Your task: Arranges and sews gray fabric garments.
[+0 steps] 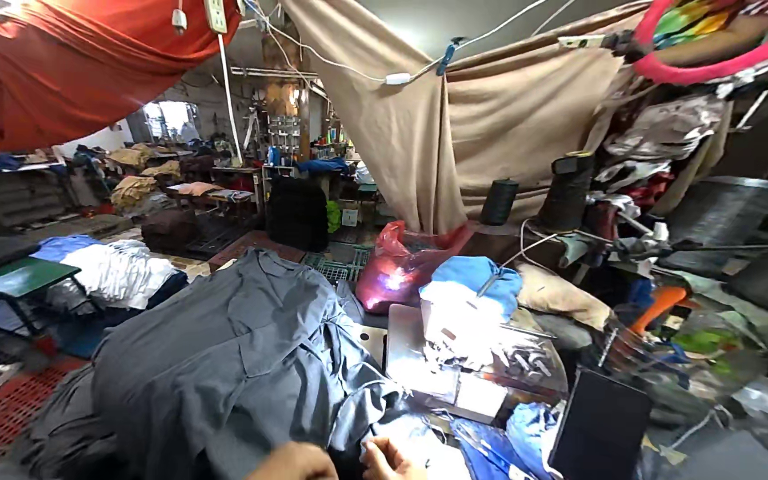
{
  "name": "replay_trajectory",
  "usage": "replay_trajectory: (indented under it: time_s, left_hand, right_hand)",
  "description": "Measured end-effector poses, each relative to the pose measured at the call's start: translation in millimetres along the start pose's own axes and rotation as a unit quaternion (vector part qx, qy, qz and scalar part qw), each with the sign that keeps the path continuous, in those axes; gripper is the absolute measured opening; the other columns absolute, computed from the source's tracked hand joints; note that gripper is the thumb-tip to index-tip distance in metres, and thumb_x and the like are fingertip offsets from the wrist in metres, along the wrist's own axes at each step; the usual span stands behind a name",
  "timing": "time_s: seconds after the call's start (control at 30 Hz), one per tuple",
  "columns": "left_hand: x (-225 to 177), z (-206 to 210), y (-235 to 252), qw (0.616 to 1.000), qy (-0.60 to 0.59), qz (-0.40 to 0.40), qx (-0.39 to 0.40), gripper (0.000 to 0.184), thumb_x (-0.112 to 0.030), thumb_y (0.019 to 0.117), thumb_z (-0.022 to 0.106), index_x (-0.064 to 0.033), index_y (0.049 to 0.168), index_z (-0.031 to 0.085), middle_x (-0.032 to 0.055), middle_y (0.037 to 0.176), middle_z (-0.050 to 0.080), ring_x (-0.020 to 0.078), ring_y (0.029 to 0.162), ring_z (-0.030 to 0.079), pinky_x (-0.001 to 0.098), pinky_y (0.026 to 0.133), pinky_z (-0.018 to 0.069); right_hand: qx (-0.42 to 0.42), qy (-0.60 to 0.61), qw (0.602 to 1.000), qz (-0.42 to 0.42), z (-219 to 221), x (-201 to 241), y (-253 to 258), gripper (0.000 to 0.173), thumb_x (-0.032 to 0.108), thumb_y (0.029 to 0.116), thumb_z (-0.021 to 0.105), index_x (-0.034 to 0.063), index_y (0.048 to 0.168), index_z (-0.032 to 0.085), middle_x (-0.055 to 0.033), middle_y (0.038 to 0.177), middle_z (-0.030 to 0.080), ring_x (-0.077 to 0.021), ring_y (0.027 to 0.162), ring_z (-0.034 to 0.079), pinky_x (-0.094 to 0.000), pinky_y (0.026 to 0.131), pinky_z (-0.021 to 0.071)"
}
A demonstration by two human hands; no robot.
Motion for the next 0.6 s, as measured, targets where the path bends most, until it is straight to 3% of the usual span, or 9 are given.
replay_trajectory:
  time_s: [0.1,0.17,0.2,0.27,0.3,0.37,0.43,0.53,0.6]
  left_hand:
    - [40,-46,15,0.99,-0.023,-0.062,-0.127,0.025,-0.022,0.103,0.06,-0.0023,0.106,0.075,0.0102,0.097,0.075,0.0173,0.088,0.072,0.0379,0.087,0.0593]
    - [53,-67,28,0.982,-0.017,-0.099,-0.161,0.028,-0.026,0.1038,0.058,-0.003,0.108,0.074,0.0092,0.099,0.075,0.0152,0.09,0.072,0.0346,0.088,0.0585]
    - [59,-72,34,0.98,-0.01,-0.113,-0.162,0.029,-0.027,0.1043,0.057,-0.0031,0.11,0.074,0.0097,0.101,0.075,0.0156,0.093,0.071,0.0346,0.091,0.057]
    - [69,-70,44,0.982,0.008,-0.126,-0.144,0.031,-0.026,0.105,0.055,-0.0032,0.112,0.074,0.0112,0.107,0.074,0.0199,0.104,0.069,0.0386,0.1,0.0523]
    - [73,-67,46,0.983,0.014,-0.119,-0.14,0.031,-0.025,0.1051,0.054,-0.0036,0.112,0.075,0.011,0.108,0.075,0.0217,0.107,0.068,0.0403,0.103,0.05]
    - [79,-61,49,0.984,0.026,-0.093,-0.151,0.031,-0.025,0.1045,0.055,-0.0028,0.107,0.077,0.0113,0.106,0.076,0.025,0.111,0.067,0.0431,0.106,0.0465]
    - [85,-57,56,0.982,0.053,-0.072,-0.165,0.03,-0.026,0.1029,0.057,-0.0037,0.105,0.077,0.0108,0.113,0.075,0.0259,0.119,0.065,0.0445,0.11,0.0456]
    - [98,-42,81,0.982,0.12,-0.102,-0.109,0.034,-0.031,0.1048,0.053,-0.0102,0.125,0.072,0.0084,0.145,0.06,0.0252,0.143,0.047,0.0502,0.121,0.0322]
    - [111,-31,104,0.973,0.167,-0.157,-0.038,0.045,-0.04,0.1067,0.048,-0.0134,0.14,0.063,0.0079,0.155,0.051,0.0261,0.149,0.039,0.0537,0.123,0.0232]
  right_hand:
    - [-0.053,-0.125,0.956,-0.26,13,63,9,0.013,0.006,0.0939,0.066,-0.0029,0.1,0.075,-0.01,0.09,0.074,-0.0123,0.073,0.07,-0.0299,0.069,0.0618]
    - [-0.061,-0.212,0.901,-0.374,31,96,25,0.015,0.011,0.0917,0.068,0.0043,0.101,0.078,-0.0096,0.107,0.075,-0.0174,0.102,0.072,-0.0333,0.092,0.0595]
    - [-0.03,-0.285,0.884,-0.371,41,99,38,0.023,0.017,0.0914,0.067,0.0079,0.11,0.077,-0.0114,0.119,0.073,-0.0273,0.12,0.066,-0.0439,0.104,0.0525]
    - [0.104,-0.446,0.86,-0.225,55,78,62,0.045,0.029,0.0925,0.069,0.012,0.134,0.068,-0.0165,0.139,0.063,-0.0407,0.141,0.046,-0.0579,0.117,0.0341]
    - [0.15,-0.489,0.845,-0.158,55,64,65,0.045,0.03,0.0939,0.07,0.0089,0.133,0.067,-0.0195,0.134,0.065,-0.0433,0.14,0.047,-0.0606,0.119,0.0298]
    - [0.169,-0.519,0.83,-0.113,47,41,55,0.034,0.031,0.0992,0.062,0.0012,0.109,0.075,-0.0203,0.111,0.073,-0.0406,0.12,0.062,-0.0584,0.112,0.0383]
    - [0.135,-0.504,0.844,-0.125,34,19,40,0.039,0.031,0.1013,0.058,-0.0026,0.093,0.075,-0.0215,0.096,0.074,-0.04,0.104,0.069,-0.0588,0.1,0.0477]
    - [0.07,-0.489,0.849,-0.187,17,-8,27,0.031,0.026,0.0968,0.064,0.0001,0.086,0.076,-0.0185,0.09,0.073,-0.0391,0.1,0.07,-0.0551,0.092,0.0541]
    - [0.022,-0.474,0.854,-0.214,13,-10,29,0.026,0.024,0.0939,0.065,0.0019,0.084,0.075,-0.0155,0.086,0.073,-0.0362,0.096,0.071,-0.0521,0.088,0.0557]
Point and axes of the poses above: each hand's wrist, its own y-axis towards the middle knuckle, its own z-axis out of the palm, x = y × z, the point moved 8 cm from there along y, towards the middle knuckle
